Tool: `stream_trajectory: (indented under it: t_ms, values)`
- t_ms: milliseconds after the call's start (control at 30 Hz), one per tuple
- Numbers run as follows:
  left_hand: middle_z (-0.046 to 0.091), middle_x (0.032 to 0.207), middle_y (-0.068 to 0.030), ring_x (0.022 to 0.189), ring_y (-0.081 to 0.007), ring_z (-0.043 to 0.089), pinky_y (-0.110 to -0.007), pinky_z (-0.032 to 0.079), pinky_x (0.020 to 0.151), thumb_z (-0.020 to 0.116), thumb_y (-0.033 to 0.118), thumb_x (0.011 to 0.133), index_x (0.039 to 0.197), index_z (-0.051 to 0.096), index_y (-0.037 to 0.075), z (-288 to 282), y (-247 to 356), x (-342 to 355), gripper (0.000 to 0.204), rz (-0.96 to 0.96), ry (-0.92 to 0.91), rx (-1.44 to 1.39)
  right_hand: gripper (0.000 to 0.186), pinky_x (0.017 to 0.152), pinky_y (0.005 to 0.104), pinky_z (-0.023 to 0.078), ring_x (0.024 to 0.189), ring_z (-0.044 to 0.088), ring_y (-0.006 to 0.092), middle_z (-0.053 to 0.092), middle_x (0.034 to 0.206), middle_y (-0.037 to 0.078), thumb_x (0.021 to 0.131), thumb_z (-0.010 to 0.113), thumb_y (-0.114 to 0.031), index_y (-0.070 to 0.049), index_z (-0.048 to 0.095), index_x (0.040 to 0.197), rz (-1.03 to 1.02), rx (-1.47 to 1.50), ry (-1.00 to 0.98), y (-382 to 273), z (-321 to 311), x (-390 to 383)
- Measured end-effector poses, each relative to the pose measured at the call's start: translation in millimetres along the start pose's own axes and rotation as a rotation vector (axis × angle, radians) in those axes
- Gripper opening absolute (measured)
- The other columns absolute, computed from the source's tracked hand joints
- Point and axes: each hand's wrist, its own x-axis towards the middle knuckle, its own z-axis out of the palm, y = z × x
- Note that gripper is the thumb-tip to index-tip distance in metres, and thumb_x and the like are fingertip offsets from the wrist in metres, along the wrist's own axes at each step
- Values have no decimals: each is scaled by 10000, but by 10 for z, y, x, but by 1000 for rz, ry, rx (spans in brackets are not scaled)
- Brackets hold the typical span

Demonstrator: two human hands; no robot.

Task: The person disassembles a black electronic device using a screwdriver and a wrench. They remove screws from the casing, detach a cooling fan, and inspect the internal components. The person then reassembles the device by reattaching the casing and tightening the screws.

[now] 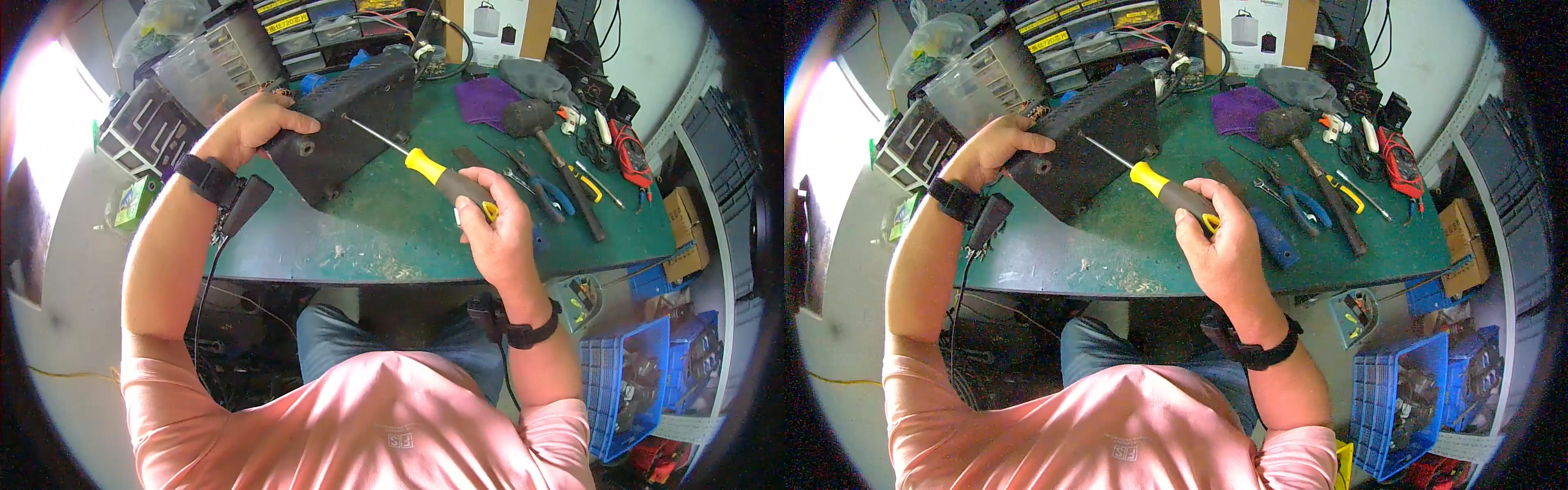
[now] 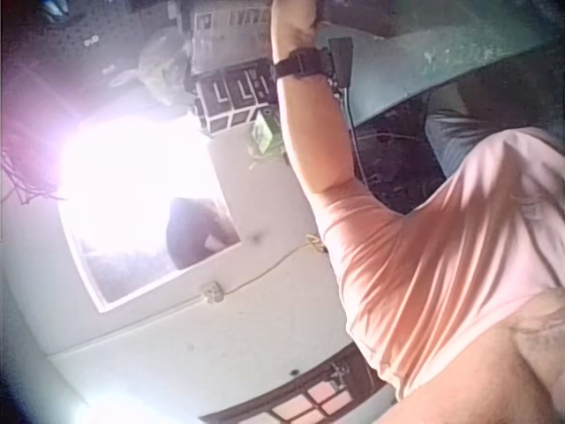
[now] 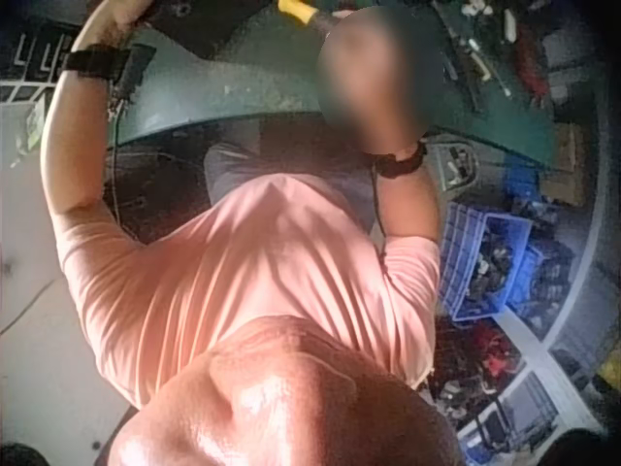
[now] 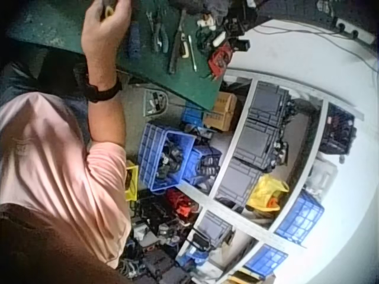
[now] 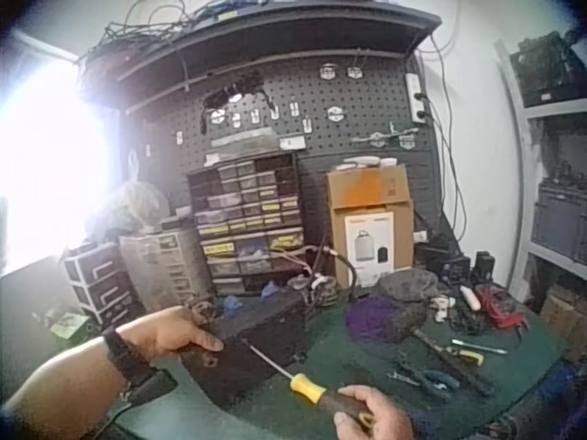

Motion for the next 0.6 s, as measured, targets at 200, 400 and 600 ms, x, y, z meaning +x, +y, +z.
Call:
stream_trajectory:
  t_ms: [200, 400, 600]
  values:
    - [695, 884, -68, 738, -157, 655, -282, 519, 658, 736, 161, 788, 1050, 653, -42, -16, -111, 73, 342, 29, 9, -19, 259, 732, 309, 500, 822, 619, 189, 641, 950, 139, 865, 631, -69, 12, 586, 1107, 9, -7, 7, 37, 25, -11]
    - [682, 876, -62, 769, -160, 638, -296, 499, 668, 754, 195, 767, 1021, 662, -32, -22, -78, 67, 353, 15, 9, 15, 320, 800, 369, 489, 889, 605, 300, 592, 997, 169, 801, 656, -16, -1, 588, 1113, -169, -133, 73, 104, 90, -59]
    - [664, 853, -51, 769, -157, 612, -304, 465, 619, 769, 233, 750, 986, 672, -16, -40, -137, 109, 356, 27, -6, -5, 479, 773, 377, 488, 891, 569, 318, 514, 984, 152, 702, 723, 47, -41, 592, 1154, -524, -357, 117, -3, 237, -149]
